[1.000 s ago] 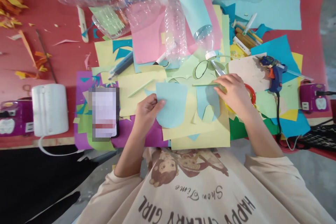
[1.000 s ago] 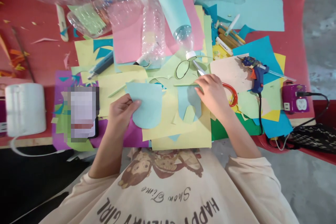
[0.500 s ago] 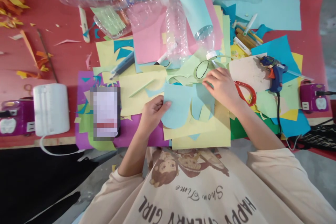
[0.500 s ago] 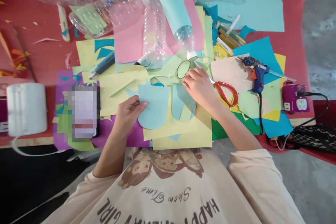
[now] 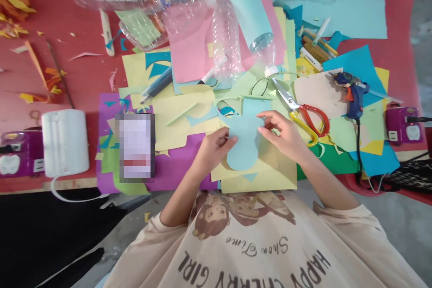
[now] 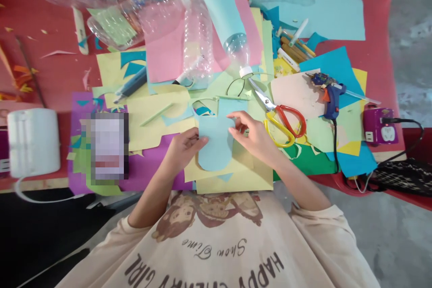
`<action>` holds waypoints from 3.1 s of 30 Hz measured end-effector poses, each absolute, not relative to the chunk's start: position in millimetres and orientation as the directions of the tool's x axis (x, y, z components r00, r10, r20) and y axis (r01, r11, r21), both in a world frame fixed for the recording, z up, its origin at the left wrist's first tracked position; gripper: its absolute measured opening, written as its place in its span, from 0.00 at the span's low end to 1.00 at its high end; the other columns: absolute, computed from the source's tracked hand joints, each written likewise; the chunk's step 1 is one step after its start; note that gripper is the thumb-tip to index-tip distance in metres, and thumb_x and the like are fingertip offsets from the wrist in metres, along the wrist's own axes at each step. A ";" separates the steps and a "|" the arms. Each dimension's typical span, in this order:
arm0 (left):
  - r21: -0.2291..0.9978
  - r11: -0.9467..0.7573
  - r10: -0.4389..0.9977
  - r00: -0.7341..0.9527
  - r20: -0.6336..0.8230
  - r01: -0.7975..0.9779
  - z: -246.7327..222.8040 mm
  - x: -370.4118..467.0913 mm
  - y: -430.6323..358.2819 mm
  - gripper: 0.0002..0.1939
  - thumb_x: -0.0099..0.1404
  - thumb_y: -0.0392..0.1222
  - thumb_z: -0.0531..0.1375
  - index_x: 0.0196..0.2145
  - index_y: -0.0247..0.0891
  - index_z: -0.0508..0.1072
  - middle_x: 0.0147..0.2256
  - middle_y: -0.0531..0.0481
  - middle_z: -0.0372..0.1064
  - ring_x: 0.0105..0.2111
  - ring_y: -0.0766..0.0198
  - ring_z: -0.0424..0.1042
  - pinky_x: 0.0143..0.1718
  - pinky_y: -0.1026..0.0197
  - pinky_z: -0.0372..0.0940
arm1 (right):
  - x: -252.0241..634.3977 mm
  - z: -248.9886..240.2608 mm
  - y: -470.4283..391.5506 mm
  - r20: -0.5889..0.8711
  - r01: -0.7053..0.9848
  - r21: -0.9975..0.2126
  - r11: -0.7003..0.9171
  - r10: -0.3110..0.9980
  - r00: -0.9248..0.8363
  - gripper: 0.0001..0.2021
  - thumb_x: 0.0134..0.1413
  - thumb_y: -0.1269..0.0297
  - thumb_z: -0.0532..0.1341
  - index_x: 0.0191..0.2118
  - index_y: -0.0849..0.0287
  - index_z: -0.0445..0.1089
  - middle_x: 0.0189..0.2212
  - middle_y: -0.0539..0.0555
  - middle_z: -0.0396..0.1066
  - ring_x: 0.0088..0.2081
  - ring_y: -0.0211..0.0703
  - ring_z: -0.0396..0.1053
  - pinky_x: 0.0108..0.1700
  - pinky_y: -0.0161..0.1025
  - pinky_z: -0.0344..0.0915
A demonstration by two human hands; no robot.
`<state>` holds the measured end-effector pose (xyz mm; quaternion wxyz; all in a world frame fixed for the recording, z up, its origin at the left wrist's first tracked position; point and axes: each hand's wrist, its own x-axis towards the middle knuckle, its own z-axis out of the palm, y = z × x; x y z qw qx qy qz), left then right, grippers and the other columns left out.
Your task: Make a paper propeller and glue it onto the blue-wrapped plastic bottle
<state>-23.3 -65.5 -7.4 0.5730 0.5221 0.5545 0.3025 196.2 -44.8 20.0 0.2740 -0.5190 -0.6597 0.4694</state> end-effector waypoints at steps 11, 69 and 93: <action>0.557 -0.133 0.970 -0.008 0.244 0.820 -8.3 -82.2 -43.4 0.08 0.65 0.40 0.55 0.38 0.41 0.74 0.40 0.47 0.75 0.45 0.58 0.72 0.49 0.55 0.65 | 222.4 5.0 -49.9 0.182 0.724 -0.623 0.296 0.955 -0.233 0.13 0.60 0.65 0.58 0.50 0.55 0.69 0.44 0.58 0.73 0.47 0.50 0.70 0.48 0.47 0.66; 0.277 -0.736 0.657 0.750 0.074 0.617 -13.2 -10.7 -85.9 0.27 0.68 0.52 0.54 0.60 0.38 0.62 0.63 0.38 0.58 0.64 0.47 0.57 0.63 0.44 0.54 | 254.9 22.8 -84.0 -0.449 0.265 -0.844 -0.466 0.885 0.126 0.13 0.41 0.54 0.70 0.26 0.58 0.74 0.19 0.51 0.71 0.22 0.41 0.66 0.22 0.37 0.63; 0.285 -0.722 0.688 0.700 0.193 0.631 -21.5 -4.3 -97.7 0.24 0.69 0.49 0.52 0.57 0.31 0.66 0.59 0.43 0.65 0.59 0.55 0.65 0.60 0.53 0.61 | 219.9 12.9 -69.4 -0.290 0.625 -0.773 -0.109 0.937 -0.196 0.13 0.54 0.55 0.62 0.43 0.54 0.75 0.38 0.54 0.79 0.41 0.52 0.76 0.46 0.46 0.74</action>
